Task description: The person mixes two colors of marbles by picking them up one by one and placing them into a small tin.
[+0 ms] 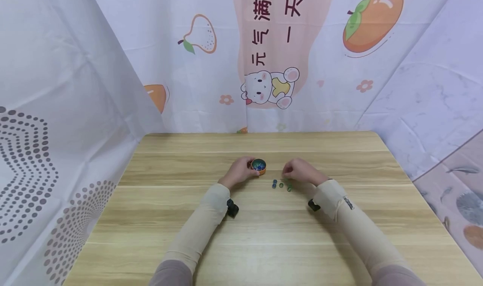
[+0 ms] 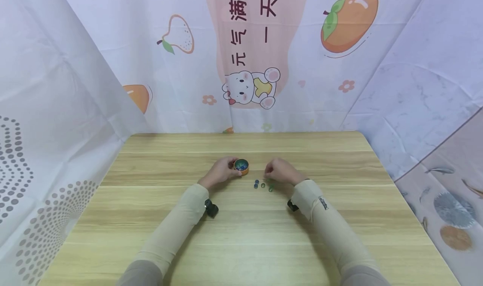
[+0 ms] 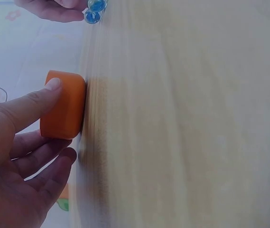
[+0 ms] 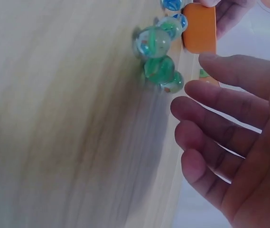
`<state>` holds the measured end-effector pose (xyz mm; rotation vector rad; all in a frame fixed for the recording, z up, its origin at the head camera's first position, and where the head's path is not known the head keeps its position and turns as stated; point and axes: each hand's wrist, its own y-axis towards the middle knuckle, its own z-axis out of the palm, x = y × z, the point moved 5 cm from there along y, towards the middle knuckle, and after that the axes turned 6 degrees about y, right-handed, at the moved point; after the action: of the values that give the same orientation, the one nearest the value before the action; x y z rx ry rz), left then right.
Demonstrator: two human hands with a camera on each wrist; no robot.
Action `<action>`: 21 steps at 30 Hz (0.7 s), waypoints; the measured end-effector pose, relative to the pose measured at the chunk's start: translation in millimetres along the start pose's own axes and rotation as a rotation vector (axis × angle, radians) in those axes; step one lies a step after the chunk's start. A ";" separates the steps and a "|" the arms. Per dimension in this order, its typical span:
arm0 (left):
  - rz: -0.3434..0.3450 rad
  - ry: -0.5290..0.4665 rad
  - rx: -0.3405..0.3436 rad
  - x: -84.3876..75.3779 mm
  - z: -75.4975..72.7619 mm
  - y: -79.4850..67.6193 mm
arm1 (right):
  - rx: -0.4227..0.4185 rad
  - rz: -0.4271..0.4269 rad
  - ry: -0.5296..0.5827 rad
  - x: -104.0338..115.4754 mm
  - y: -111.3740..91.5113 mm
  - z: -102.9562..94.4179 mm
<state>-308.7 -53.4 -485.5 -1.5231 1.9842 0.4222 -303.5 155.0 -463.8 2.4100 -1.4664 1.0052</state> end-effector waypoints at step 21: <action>0.007 0.006 0.000 0.2 0.0 0.1 | -0.007 -0.014 -0.021 -3.3 -3.2 5.8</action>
<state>-308.9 -53.5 -485.7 -1.5198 1.9947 0.4204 -299.1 156.6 -469.7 2.4303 -1.4548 0.9730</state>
